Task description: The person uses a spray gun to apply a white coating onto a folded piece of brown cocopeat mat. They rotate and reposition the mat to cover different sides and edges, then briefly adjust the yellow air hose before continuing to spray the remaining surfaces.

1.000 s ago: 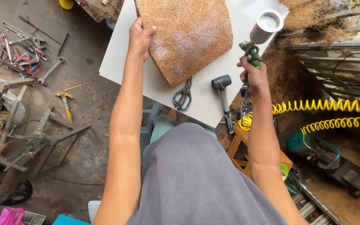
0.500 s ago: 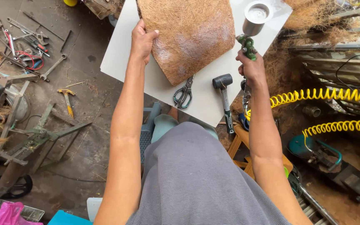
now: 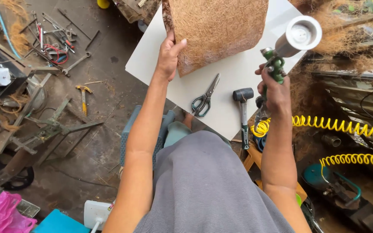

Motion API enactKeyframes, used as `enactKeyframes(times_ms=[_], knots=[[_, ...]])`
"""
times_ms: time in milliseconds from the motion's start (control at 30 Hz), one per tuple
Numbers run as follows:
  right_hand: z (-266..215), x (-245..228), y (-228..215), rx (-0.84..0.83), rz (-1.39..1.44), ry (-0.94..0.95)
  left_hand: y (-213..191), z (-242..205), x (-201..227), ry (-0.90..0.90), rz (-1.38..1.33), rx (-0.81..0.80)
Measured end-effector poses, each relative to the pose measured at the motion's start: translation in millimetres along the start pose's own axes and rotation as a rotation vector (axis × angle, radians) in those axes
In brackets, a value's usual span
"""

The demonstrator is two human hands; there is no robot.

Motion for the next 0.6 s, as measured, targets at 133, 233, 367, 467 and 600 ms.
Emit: enactKeyframes(times_ms=[133, 233, 367, 467, 600], knots=[[-15, 21, 22, -0.118, -0.003, 0.066, -29, -14, -39, -0.229, 0.016, 0.296], [-33, 20, 43, -0.180, -0.040, 0.113, -29, -16, -43, -0.148, -0.029, 0.266], [-40, 27, 65, -0.248, 0.047, 0.102, -14, -20, -32, -0.094, 0.015, 0.180], [-46, 14, 83, -0.311, 0.010, 0.039, -17, -22, -39, -0.170, 0.037, 0.263], [-52, 1, 102, -0.337, -0.042, 0.042, 0, -28, -25, -0.082, -0.240, 0.099]])
Point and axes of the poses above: each hand's wrist, its own z-axis towards the middle knuckle, its own y-axis out of the palm, x = y × z, the point moved 6 cm from there along z, towards the middle knuckle, and after that the axes turned 3 degrees about x, right-handed, at the moved point
